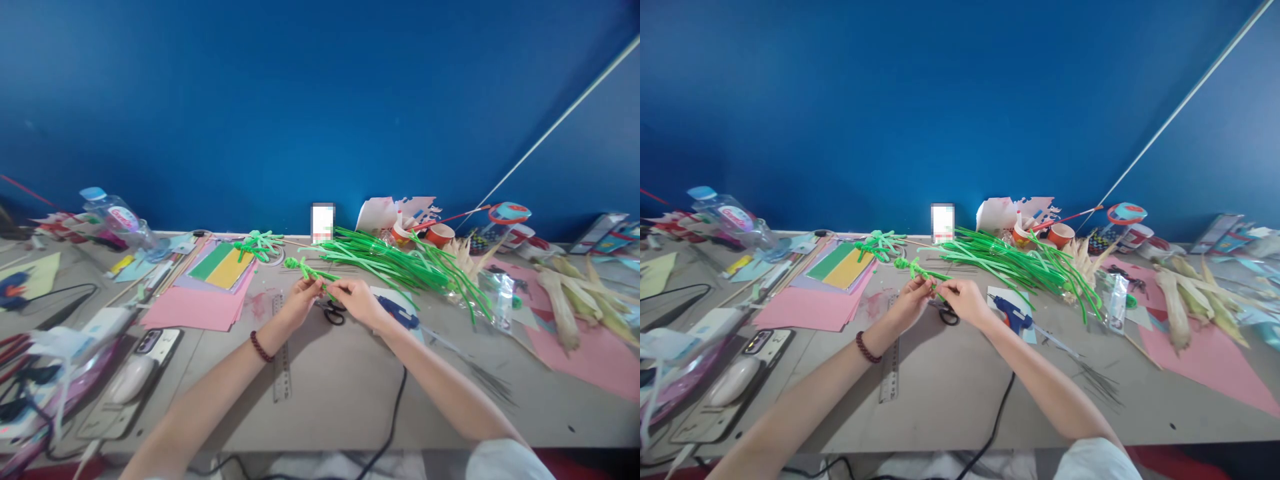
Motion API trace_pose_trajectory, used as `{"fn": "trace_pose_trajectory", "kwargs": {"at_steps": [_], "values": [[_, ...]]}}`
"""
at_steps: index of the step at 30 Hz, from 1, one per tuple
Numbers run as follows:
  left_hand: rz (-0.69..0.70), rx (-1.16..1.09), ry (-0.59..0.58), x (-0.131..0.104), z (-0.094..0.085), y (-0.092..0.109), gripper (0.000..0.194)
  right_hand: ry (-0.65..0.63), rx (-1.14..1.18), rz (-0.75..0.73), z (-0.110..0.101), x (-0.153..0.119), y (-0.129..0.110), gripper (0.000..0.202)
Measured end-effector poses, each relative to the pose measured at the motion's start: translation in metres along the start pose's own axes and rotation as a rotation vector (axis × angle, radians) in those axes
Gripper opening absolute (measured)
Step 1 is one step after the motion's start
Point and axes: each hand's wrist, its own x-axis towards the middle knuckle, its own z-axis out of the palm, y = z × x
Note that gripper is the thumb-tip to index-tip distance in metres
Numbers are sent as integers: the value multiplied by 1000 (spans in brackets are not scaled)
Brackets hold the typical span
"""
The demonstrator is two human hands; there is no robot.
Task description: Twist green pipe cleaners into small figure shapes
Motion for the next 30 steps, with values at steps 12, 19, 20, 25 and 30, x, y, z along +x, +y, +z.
{"fn": "trace_pose_trajectory", "kwargs": {"at_steps": [12, 19, 20, 25, 30], "values": [[-107, -66, -106, -4, 3, 4, 24, -289, 503, 319, 0, 1, 1, 36], [-62, 235, 161, -5, 7, 2, 24, 170, -540, -226, 1, -4, 3, 22], [-44, 258, 182, -6, 9, 2, 24, 190, -664, -260, 4, -6, 4, 23], [5, 179, 193, -9, 14, 4, 24, 184, -906, -330, 10, -15, 5, 30], [-14, -108, 73, -7, 13, 7, 27, 120, -527, -364, 2, -11, -5, 24]]}}
